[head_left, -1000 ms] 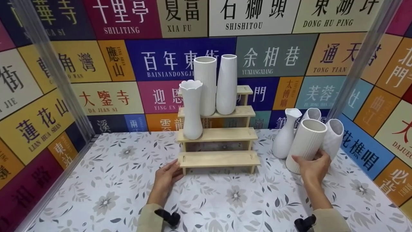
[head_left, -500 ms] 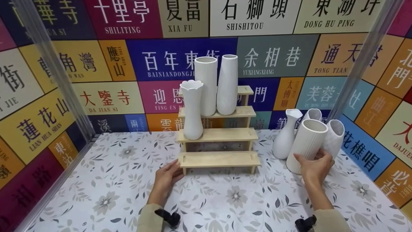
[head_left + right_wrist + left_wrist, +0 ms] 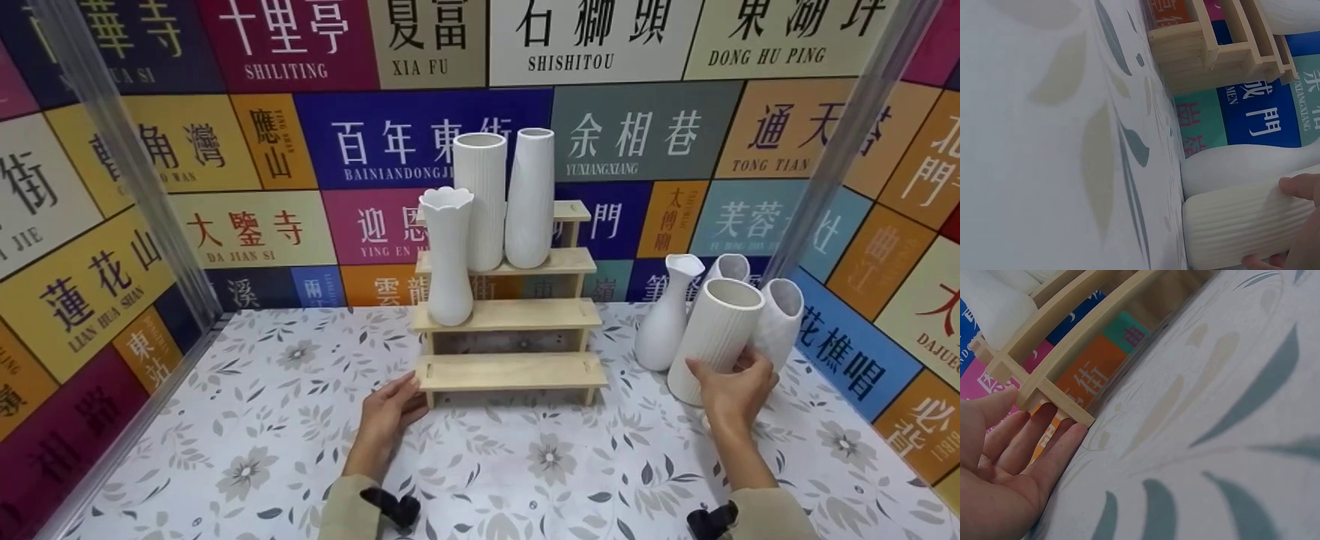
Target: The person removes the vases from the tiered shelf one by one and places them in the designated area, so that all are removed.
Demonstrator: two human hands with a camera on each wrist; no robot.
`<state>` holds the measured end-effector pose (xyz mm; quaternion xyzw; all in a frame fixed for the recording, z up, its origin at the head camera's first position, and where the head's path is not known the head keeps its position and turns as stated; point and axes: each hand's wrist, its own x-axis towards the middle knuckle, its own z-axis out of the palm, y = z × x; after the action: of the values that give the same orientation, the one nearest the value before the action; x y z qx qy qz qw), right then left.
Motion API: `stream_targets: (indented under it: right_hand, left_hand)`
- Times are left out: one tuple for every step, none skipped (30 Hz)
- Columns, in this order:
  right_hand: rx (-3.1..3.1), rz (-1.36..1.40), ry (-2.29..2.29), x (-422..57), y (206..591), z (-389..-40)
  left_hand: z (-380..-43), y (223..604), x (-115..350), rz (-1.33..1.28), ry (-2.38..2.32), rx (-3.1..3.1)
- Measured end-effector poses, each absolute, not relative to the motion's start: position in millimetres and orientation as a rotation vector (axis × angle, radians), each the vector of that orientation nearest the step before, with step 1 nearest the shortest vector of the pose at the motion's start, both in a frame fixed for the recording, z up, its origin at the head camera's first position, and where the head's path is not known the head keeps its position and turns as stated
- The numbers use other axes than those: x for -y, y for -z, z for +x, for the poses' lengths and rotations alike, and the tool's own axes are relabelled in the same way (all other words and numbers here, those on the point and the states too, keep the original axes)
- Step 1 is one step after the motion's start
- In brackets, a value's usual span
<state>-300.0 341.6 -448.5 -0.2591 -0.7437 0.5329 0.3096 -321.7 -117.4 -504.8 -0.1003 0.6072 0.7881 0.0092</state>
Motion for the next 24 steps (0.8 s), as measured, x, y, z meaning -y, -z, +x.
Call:
stream_targets:
  right_hand:
    - [1.965, -0.684, -1.41, -341, 448, -300]
    - [1.965, -0.684, -1.414, -341, 448, -300]
    - [1.966, -0.685, -1.418, -341, 448, -300]
    - [1.967, -0.689, -1.423, -341, 448, -300]
    - [1.967, -0.693, -1.428, -341, 447, -300]
    - [1.967, -0.699, -1.433, -340, 446, -299]
    - [1.967, -0.711, -1.436, -340, 445, -299]
    - [1.962, -0.714, -1.437, -340, 444, -298]
    - [1.957, -0.717, -1.438, -339, 441, -297]
    - [1.952, -0.72, -1.438, -338, 439, -296]
    - [1.941, -0.718, -1.438, -337, 435, -295]
    - [1.931, -0.716, -1.435, -336, 431, -294]
    - [1.921, -0.712, -1.432, -334, 427, -293]
    - [1.909, -0.701, -1.427, -332, 422, -291]
    - [1.902, -0.695, -1.422, -330, 418, -289]
    - [1.892, -0.685, -1.414, -327, 413, -288]
    - [1.881, -0.669, -1.403, -325, 409, -286]
    - [1.873, -0.655, -1.392, -323, 405, -284]
    - [1.867, -0.639, -1.383, -320, 402, -282]
    - [1.865, -0.623, -1.374, -317, 398, -280]
    - [1.863, -0.605, -1.37, -315, 395, -278]
    - [1.863, -0.588, -1.37, -312, 393, -276]
    - [1.867, -0.573, -1.371, -309, 390, -274]
    - [1.876, -0.557, -1.375, -306, 388, -272]
  left_hand:
    - [-322, 505, 118, -0.313, -2.462, -1.898]
    - [-321, 505, 118, -0.312, -2.462, -1.898]
    - [-321, 505, 118, -0.308, -2.465, -1.898]
    - [-321, 505, 118, -0.309, -2.467, -1.898]
    - [-321, 505, 118, -0.302, -2.468, -1.898]
    - [-321, 505, 118, -0.304, -2.469, -1.897]
    - [-322, 505, 117, -0.305, -2.466, -1.897]
    - [-322, 504, 117, -0.308, -2.46, -1.897]
    - [-322, 504, 117, -0.314, -2.454, -1.899]
    - [-322, 504, 117, -0.316, -2.445, -1.904]
    - [-322, 503, 117, -0.322, -2.437, -1.908]
    - [-322, 503, 117, -0.328, -2.435, -1.906]
    - [-322, 503, 117, -0.326, -2.434, -1.905]
    - [-322, 503, 117, -0.325, -2.431, -1.907]
    - [-322, 503, 117, -0.323, -2.432, -1.907]
    - [-321, 503, 117, -0.319, -2.435, -1.906]
    - [-321, 503, 117, -0.31, -2.441, -1.906]
    - [-321, 504, 117, -0.296, -2.448, -1.908]
    - [-320, 504, 117, -0.286, -2.45, -1.914]
    - [-320, 504, 117, -0.281, -2.451, -1.921]
    - [-319, 504, 117, -0.275, -2.455, -1.925]
    - [-319, 505, 117, -0.272, -2.459, -1.928]
    - [-319, 505, 117, -0.268, -2.461, -1.931]
    - [-320, 504, 116, -0.279, -2.461, -1.927]
